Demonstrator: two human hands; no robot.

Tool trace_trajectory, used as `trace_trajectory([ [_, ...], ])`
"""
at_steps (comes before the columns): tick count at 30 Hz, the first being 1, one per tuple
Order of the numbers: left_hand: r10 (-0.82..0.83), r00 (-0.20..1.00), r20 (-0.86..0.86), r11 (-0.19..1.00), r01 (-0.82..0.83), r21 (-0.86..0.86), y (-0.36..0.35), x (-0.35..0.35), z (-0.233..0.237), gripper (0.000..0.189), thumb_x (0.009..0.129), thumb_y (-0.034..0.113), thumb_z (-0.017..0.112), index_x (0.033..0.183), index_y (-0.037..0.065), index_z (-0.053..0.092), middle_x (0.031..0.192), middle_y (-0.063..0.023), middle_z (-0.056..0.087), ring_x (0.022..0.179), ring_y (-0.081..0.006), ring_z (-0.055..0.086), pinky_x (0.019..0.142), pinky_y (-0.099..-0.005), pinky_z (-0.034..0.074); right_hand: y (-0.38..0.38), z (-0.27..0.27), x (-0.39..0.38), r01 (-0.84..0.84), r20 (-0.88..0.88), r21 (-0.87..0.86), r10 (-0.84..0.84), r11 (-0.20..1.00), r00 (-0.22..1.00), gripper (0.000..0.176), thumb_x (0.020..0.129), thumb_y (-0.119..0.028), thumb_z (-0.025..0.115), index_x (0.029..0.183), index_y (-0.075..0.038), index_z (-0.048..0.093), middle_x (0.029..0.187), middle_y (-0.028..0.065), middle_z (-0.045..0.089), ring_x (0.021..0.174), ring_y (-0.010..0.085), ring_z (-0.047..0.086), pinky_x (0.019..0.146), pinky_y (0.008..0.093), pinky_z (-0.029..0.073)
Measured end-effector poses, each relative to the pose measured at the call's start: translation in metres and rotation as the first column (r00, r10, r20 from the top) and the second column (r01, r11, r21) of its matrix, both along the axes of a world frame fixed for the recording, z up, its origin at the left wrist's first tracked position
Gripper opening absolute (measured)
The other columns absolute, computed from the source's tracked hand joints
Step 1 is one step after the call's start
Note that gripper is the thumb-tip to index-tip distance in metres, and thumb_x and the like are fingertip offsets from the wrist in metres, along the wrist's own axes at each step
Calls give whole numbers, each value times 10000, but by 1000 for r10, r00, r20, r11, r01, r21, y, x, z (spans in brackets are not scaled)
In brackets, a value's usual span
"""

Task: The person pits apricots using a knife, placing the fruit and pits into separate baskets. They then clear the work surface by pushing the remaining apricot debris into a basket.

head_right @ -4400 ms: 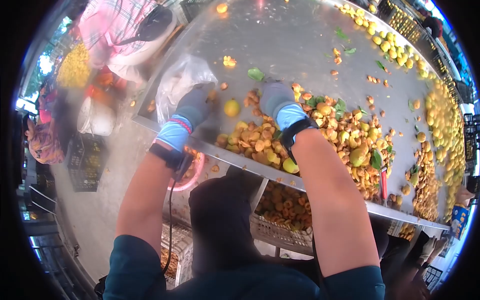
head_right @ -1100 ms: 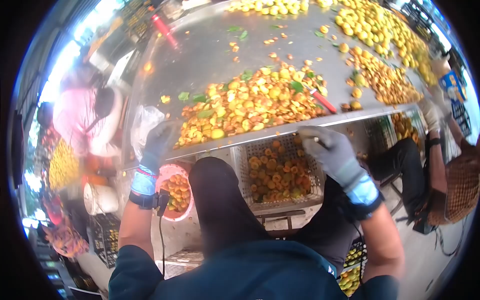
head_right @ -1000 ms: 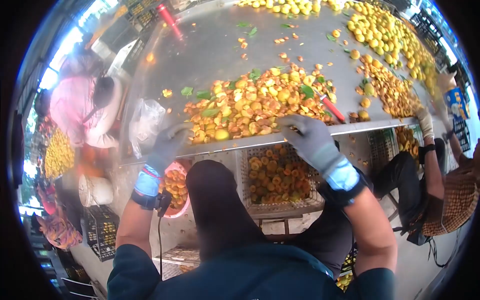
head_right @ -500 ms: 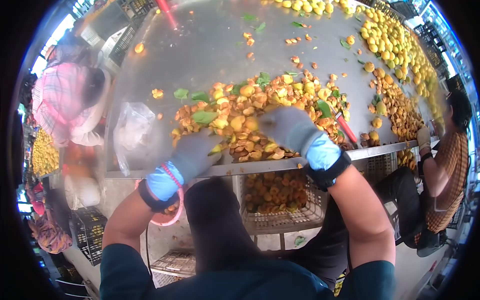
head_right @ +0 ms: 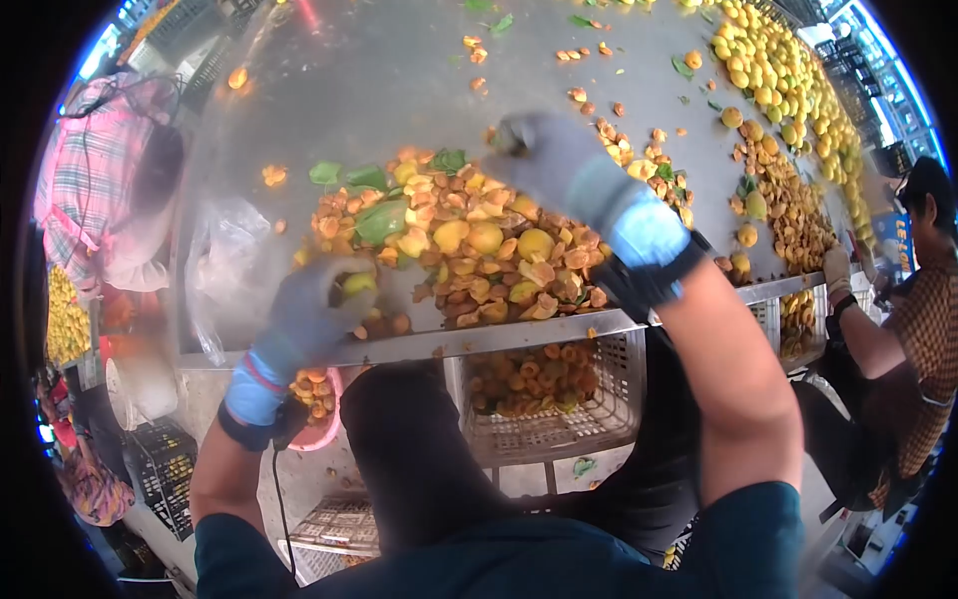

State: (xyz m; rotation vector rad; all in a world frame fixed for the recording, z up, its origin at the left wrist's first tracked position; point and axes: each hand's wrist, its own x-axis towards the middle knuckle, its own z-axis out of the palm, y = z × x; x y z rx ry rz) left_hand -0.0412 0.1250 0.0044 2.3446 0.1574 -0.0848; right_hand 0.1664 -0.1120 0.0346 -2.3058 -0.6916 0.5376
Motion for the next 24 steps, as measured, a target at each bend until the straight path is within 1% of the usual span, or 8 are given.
trace_trajectory([
  [1,76,992,-103,943,-105,-317,-1,2,7,284,851,137,661,1103,24,597,907,-65,610,735,-125,616,617,-277,496,-13,1,-10,-117,122,-166,138,979,983,220,808,-276,704,852,-69,643,868,84,666,747,208,647,665,352,513],
  [4,-9,999,-44,830,-17,-558,-11,23,10,268,865,120,644,1097,-1,585,868,-23,565,694,-93,548,620,-257,467,-28,-41,-55,-142,409,-556,419,819,811,271,802,-285,707,980,-84,673,953,82,669,872,241,663,746,386,528],
  [8,-138,990,28,860,133,-493,-41,77,7,264,863,181,608,1082,35,604,876,-37,570,729,-118,542,657,-286,456,-16,-33,-45,-203,246,-656,460,727,853,393,834,-278,670,1193,-123,626,982,88,673,899,219,672,746,369,545],
  [10,-202,979,-38,945,185,-270,-49,105,-9,317,866,232,600,1124,46,603,994,-73,589,868,-175,573,754,-327,471,-26,-22,-32,-183,-324,-203,111,962,939,455,873,-259,617,1311,-155,547,1039,99,673,891,166,670,722,323,551],
  [12,-236,964,-122,972,233,-36,-64,110,-20,371,870,283,592,1165,58,601,1112,-109,608,1006,-231,603,851,-368,486,-44,-19,-26,-194,-384,-128,132,973,914,474,900,-230,573,1362,-156,497,1133,95,651,870,130,660,713,280,557],
  [14,-326,945,31,771,246,588,-86,102,-27,394,803,378,643,1075,95,663,987,-146,629,924,-288,630,767,-426,504,-68,-8,-41,209,-655,447,160,870,738,488,907,-197,553,1383,-122,475,1195,82,624,842,133,655,728,279,565],
  [18,-380,914,-138,673,376,637,-100,113,-18,331,829,340,636,1073,123,690,994,-99,644,965,-275,634,797,-422,513,-96,-24,-67,537,-782,619,388,573,487,670,844,-127,577,1468,-99,337,1408,143,462,916,223,640,754,341,524],
  [24,-368,886,-281,563,453,691,-108,125,-19,317,801,343,630,1020,119,680,957,-114,653,933,-312,631,797,-457,492,-102,-43,-90,499,-681,730,429,467,594,644,874,-108,558,1475,-105,326,1443,143,426,995,214,628,788,319,508],
])
